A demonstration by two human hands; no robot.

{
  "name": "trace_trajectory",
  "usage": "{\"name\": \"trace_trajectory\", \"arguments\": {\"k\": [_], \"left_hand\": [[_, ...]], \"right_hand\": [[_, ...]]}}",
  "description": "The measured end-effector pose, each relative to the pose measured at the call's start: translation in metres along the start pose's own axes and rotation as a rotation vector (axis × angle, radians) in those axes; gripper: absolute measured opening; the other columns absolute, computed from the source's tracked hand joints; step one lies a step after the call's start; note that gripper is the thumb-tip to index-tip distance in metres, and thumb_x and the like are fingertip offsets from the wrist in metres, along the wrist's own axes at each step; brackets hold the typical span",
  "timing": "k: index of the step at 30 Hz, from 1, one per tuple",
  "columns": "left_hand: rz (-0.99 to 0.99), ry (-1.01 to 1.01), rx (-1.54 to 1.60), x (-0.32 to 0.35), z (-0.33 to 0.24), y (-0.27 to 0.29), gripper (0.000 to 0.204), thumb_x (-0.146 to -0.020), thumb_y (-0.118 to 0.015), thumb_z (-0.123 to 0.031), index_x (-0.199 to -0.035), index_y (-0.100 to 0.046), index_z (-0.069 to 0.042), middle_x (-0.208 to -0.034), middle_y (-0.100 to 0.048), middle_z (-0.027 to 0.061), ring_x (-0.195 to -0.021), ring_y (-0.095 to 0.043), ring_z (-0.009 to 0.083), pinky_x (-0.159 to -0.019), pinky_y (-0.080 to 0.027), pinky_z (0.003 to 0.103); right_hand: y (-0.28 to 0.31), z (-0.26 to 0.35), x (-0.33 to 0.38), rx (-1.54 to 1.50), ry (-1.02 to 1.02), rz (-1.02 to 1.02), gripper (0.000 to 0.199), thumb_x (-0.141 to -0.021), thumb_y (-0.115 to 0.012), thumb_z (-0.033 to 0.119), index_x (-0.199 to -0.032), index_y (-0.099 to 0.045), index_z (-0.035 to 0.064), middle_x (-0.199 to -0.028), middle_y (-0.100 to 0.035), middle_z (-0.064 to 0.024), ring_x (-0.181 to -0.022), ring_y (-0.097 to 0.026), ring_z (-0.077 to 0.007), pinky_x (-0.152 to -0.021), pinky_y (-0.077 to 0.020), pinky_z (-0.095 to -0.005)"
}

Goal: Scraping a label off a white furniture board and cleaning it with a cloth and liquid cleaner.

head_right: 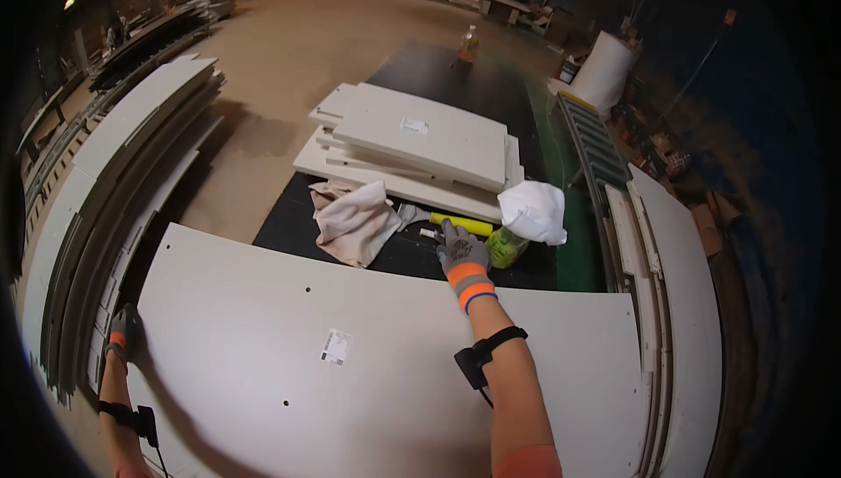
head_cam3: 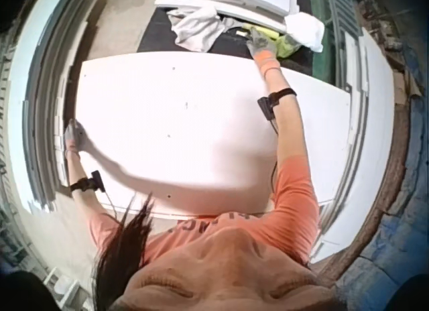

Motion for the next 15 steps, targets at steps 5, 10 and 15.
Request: {"name": "trace_trajectory", "arguments": {"k": [5,10,15], "left_hand": [[-0.050,0.074,-0.079,0.009,-0.024,-0.031,0.068,-0.096,-0.036,-0.054,-0.098,-0.062,0.008,-0.077,-0.060,0.0061,-0.074,-0.052,0.0158,-0.069,-0.044,0.036],[-0.163,0.083,-0.339,-0.036,0.094,0.038,0.069,-0.095,-0.034,-0.059,-0.072,-0.059,0.000,-0.056,-0.049,0.0028,-0.059,-0.046,0.0164,-0.051,-0.036,0.038],[-0.152,0.076,-0.083,-0.024,0.104,0.018,0.067,-0.094,-0.036,-0.063,-0.104,-0.066,-0.004,-0.077,-0.058,0.0046,-0.072,-0.052,0.0156,-0.059,-0.043,0.036]], "right_hand": [[0.020,-0.025,0.057,-0.034,0.090,-0.161,0.069,-0.081,-0.066,0.036,-0.139,-0.038,0.0111,-0.134,-0.048,-0.0129,-0.108,-0.058,-0.0318,-0.092,-0.0476,-0.0406],[0.045,-0.151,0.163,-0.203,0.036,-0.369,0.015,-0.083,-0.062,0.019,-0.081,-0.064,0.0041,-0.082,-0.064,-0.0165,-0.074,-0.061,-0.0336,-0.068,-0.0470,-0.0430],[0.017,-0.419,0.341,0.269,-0.741,-0.677,0.037,-0.088,-0.056,0.030,-0.104,-0.065,-0.0019,-0.105,-0.065,-0.0227,-0.105,-0.059,-0.0371,-0.097,-0.0444,-0.0395]]}}
Point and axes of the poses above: each hand's wrist, its own x-axis away from the middle knuckle, its own y-axis out of the back of the hand, z = x × y, the point moved 9 cm from there along -x, towards the middle knuckle
